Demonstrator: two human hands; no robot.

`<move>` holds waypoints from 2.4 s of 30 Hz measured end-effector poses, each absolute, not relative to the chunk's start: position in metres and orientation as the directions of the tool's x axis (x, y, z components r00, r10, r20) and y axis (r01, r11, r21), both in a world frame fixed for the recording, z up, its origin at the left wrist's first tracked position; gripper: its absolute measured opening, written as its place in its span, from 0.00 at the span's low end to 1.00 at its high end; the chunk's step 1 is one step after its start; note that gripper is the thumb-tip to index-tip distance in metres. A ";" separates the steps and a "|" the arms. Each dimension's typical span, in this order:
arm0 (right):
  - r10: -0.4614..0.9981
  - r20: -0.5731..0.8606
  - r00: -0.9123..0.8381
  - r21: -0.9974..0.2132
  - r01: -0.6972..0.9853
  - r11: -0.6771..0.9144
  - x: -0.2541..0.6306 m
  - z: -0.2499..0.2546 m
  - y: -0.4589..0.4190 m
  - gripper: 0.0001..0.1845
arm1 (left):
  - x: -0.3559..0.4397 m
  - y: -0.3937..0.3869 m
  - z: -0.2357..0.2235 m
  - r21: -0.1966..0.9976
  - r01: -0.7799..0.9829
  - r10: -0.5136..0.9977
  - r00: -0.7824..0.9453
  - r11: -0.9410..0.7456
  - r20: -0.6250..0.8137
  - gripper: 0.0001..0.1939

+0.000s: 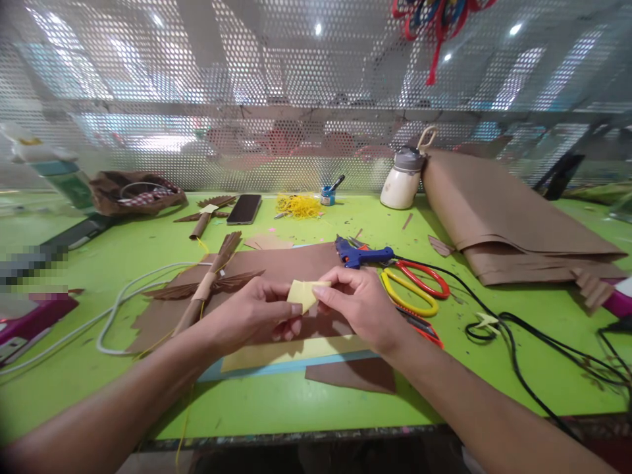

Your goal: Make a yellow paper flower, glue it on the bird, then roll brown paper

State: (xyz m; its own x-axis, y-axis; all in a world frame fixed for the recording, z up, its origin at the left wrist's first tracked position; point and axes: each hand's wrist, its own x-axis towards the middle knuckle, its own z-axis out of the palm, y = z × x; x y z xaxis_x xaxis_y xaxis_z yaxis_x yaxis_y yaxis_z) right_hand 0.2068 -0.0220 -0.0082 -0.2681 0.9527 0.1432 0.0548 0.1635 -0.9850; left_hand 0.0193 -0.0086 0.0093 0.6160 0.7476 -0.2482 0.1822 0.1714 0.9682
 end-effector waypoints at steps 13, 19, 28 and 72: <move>0.969 0.093 -0.230 -0.988 0.100 0.119 0.205 -0.003 -0.023 0.10 | 0.020 -0.007 0.008 0.970 0.191 0.758 0.607 0.153 -0.239 0.10; 0.964 0.116 -0.238 -0.985 0.095 0.142 0.207 -0.004 -0.022 0.10 | 0.018 -0.005 0.004 0.965 0.061 0.742 0.627 0.256 -0.236 0.12; 0.977 0.118 -0.178 -0.949 0.268 0.164 0.203 0.000 -0.024 0.11 | 0.027 -0.006 -0.002 0.962 0.089 0.763 0.592 0.259 -0.260 0.12; 0.979 0.185 -0.089 -0.908 0.366 0.205 0.197 -0.011 -0.025 0.07 | 0.032 -0.011 -0.007 0.945 0.015 0.833 0.468 0.326 -0.295 0.15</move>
